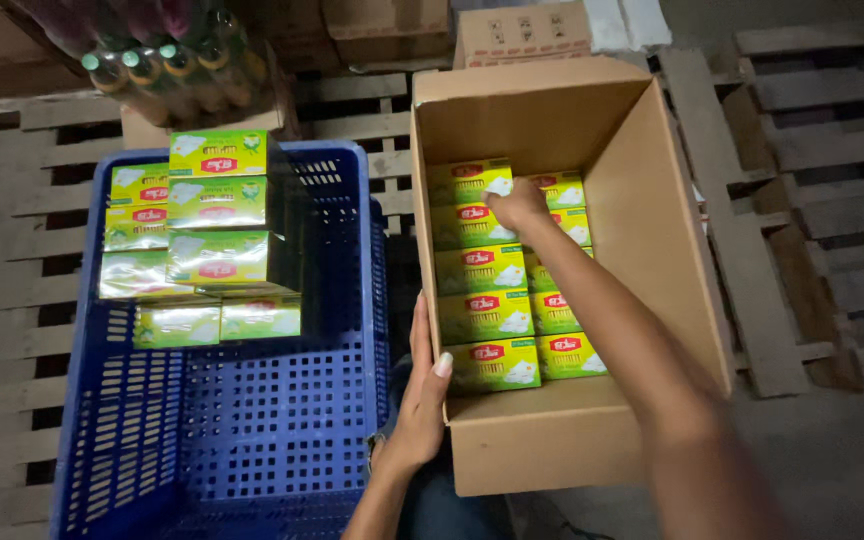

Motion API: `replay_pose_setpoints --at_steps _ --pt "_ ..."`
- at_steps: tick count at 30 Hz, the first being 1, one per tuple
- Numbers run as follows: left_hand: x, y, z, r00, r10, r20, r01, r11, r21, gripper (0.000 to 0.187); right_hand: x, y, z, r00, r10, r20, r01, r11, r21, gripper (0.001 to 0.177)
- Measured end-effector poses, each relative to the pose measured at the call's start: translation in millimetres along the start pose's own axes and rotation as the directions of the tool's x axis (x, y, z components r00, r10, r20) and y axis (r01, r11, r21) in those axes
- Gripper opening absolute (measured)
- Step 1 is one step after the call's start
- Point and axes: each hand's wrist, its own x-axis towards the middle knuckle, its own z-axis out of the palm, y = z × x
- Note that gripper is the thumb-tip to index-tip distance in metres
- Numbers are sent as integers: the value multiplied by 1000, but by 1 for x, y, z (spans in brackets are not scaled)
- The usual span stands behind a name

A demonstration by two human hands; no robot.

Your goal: The person transfers small yellow and green product boxes from a cardboard carton into a blue plastic basket. They repeatedly pick up boxes from the carton and place them into the basket, arranging them in neat rows.

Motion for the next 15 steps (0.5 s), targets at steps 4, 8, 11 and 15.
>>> replay_pose_setpoints --at_steps 4,8,11,15 --pt "0 2 1 1000 -22 0 22 1000 -10 76 -42 -17 -58 967 -54 248 55 998 3 101" --pt "-1 -4 3 999 -34 2 34 999 25 77 -61 -17 -69 978 76 196 -112 976 184 99" --pt "1 -10 -9 999 -35 23 34 998 58 78 -106 -36 -80 991 -38 129 -17 915 402 76" --pt "-3 -17 -18 999 -47 26 44 995 94 76 -173 -51 -107 832 -306 463 -49 791 610 19"
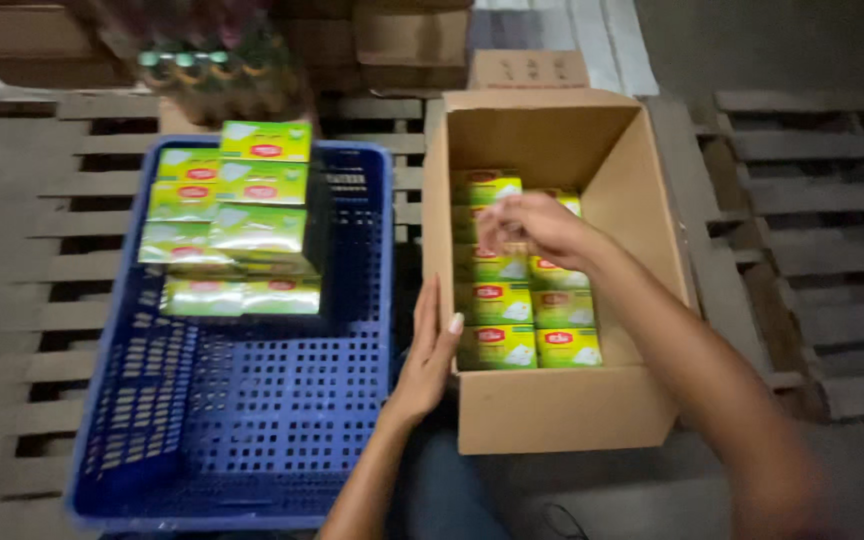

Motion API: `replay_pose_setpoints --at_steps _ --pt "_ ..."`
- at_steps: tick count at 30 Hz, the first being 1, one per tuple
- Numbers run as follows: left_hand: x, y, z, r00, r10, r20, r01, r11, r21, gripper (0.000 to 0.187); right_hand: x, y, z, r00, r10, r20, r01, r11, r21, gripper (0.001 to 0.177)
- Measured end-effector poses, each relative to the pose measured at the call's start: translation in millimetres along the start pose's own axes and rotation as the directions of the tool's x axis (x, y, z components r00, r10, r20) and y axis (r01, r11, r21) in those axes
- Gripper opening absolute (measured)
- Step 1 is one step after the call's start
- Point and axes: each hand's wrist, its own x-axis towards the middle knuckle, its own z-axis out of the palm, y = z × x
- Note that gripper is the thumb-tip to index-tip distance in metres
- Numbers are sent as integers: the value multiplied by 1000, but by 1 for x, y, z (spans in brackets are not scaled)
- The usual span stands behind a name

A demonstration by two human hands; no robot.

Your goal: The person transfers small yellow and green product boxes from a cardboard carton into a blue plastic basket. They repeatedly pick up boxes from the carton and place them into the basket, arranging them in neat rows.

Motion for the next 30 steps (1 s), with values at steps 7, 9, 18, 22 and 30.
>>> replay_pose_setpoints --at_steps 7,9,18,22,30 --pt "-34 0 -36 996 -32 -81 35 998 43 68 -107 -29 92 989 35 143 138 118 -983 39" --pt "-49 -21 -56 983 -65 -173 82 992 91 56 -119 8 123 812 -567 136 62 -148 -987 30" --pt "-107 -76 -198 848 -52 -528 274 895 352 42 -55 194 247 796 -458 396 428 -38 -903 40" --pt "-97 -67 -257 803 104 -587 205 876 436 48 -24 237 265 890 -319 326 355 35 -934 48" --pt "-15 -42 -323 886 192 -422 160 727 668 79 -23 228 276 946 -53 320 313 -100 -944 46"
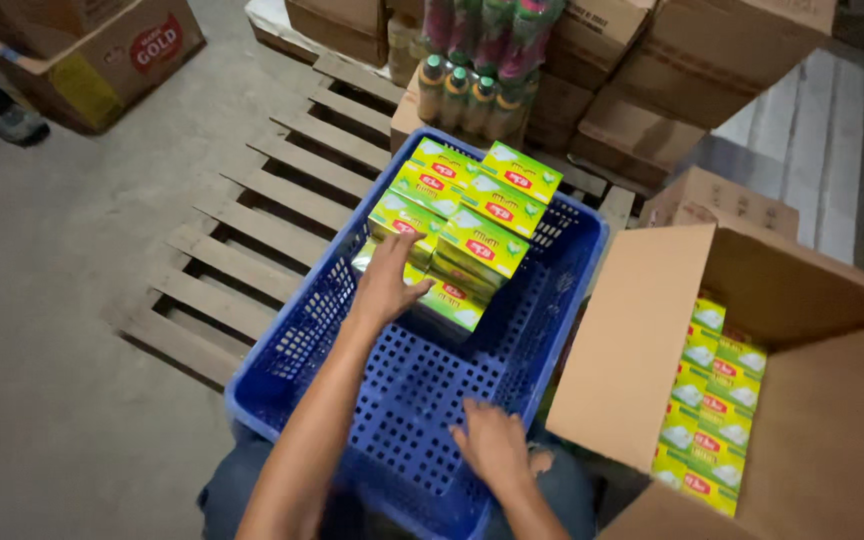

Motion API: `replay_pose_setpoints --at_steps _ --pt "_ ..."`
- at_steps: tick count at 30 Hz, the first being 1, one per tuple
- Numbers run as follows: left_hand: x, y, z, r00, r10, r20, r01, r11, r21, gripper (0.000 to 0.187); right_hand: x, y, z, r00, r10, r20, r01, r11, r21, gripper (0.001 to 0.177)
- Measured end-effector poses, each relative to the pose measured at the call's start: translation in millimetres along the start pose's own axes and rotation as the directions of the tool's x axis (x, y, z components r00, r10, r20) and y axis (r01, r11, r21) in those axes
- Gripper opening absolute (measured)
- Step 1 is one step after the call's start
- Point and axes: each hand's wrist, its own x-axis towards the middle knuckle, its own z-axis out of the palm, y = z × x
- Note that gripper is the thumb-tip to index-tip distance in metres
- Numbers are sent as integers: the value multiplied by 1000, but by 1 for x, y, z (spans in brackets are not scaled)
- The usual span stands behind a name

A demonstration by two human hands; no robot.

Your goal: The person transfers small yellow and green product boxes from a cardboard carton into a blue plastic basket. They repeatedly pick up boxes from the carton and place them into the basket, arranging them in neat rows.

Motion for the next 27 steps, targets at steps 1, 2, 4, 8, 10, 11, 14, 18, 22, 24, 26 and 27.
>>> replay_pose_setpoints --at_steps 1,2,4,8,10,11,14,18,22,24,26,27 --pt "11 -3 8 1000 -4 -8 4 1000 -6 79 -1 -2 1 1000 -2 2 2 1000 -10 46" --pt "22 -6 15 995 91 -33 -90 996 14 94 -1 -3 2 1000 -13 14 13 1000 0 46" --pt "43 -10 28 982 182 -59 -180 983 32 110 0 -7 -1 999 -23 30 23 1000 6 46" --pt "72 -8 48 961 265 74 -275 944 185 121 -4 -15 -5 982 -62 177 53 997 52 49" --pt "82 -6 50 947 290 134 -317 906 282 129 -5 -19 -7 979 -60 195 39 994 106 46" --pt "85 -5 50 947 297 124 -321 893 316 126 -7 -20 -10 972 -67 225 45 994 99 50" --pt "94 -7 50 933 335 130 -358 845 396 116 -5 -23 -30 937 -88 337 43 989 139 56" --pt "101 3 45 934 298 196 -356 819 451 107 -8 -21 -3 972 -178 154 153 975 162 50" --pt "99 1 40 922 331 199 -384 841 381 96 -8 -26 -36 924 -197 328 123 965 233 52" --pt "94 5 35 948 250 194 -294 925 243 101 -9 -27 -26 940 -232 252 183 962 204 52" --pt "82 -11 31 944 261 202 -293 945 145 101 -15 -31 -29 946 -320 55 289 906 310 45" --pt "77 -18 33 950 247 191 -262 963 58 102 -19 -31 -30 904 -400 -148 426 829 362 38"
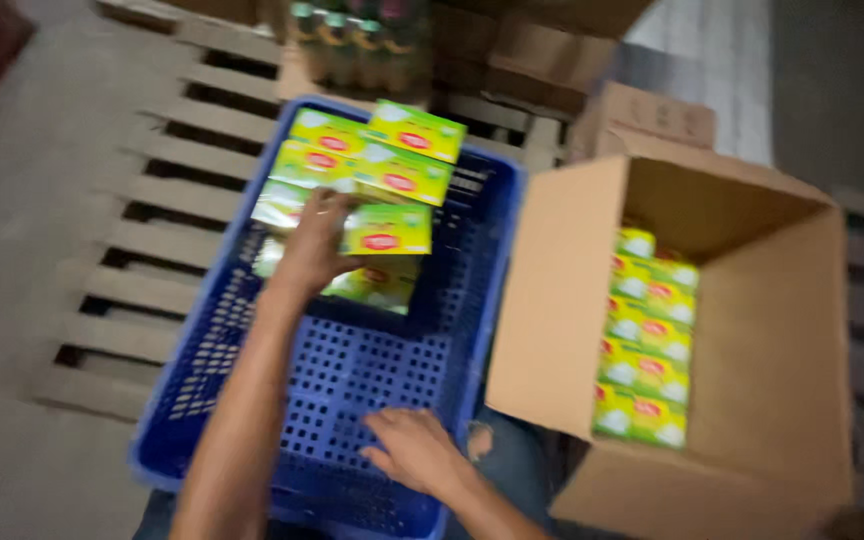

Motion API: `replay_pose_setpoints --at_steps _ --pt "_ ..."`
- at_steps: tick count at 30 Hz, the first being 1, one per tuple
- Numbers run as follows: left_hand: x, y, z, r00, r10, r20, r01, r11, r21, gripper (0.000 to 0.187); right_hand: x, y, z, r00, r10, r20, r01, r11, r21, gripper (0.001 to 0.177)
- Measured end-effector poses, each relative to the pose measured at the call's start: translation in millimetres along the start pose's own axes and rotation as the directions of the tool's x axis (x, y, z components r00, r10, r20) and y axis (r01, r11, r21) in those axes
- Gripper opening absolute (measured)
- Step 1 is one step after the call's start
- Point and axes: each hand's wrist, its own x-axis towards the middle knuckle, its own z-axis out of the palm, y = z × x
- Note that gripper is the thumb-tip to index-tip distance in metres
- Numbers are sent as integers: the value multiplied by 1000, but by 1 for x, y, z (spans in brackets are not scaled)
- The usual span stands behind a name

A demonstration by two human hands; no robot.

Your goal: The person transfers small yellow and green product boxes from a cardboard carton into a blue plastic basket. They repeatedly pick up boxes from the carton and place them into the basket, arranging them in neat rows.

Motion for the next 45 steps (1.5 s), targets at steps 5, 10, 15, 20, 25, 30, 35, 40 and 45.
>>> replay_pose_setpoints --at_steps 5,10,15,20,25,30,35,40,45 --pt "-44 20 -37 999 -39 -19 38 997 -63 92 -20 -8 -6 966 -195 -171 210 975 74 35" --pt "-68 91 -62 998 -64 -20 63 997 -53 90 -79 -33 -70 914 -276 -299 290 957 4 30" --pt "-61 174 -63 997 57 51 -48 984 -173 95 -156 -57 -179 790 -377 -483 377 921 -103 29" --pt "-39 299 -70 976 127 175 -67 948 -312 93 -230 -41 -243 744 -206 -636 123 977 -172 31" --pt "-20 362 -39 921 340 190 -241 880 -409 82 -285 -29 -275 643 4 -766 -246 948 -201 51" --pt "-7 392 12 880 365 305 -276 914 -298 98 -293 5 -292 849 221 -480 -334 928 -165 101" --pt "-12 386 54 855 315 413 -169 921 -352 95 -284 55 -293 887 375 -268 -411 907 -92 94" --pt "-21 362 77 907 341 247 -230 892 -389 95 -268 127 -317 876 483 11 -483 875 -31 92" --pt "-37 354 98 953 299 48 -253 874 -416 64 -238 297 -273 713 654 -255 -701 649 -296 95"
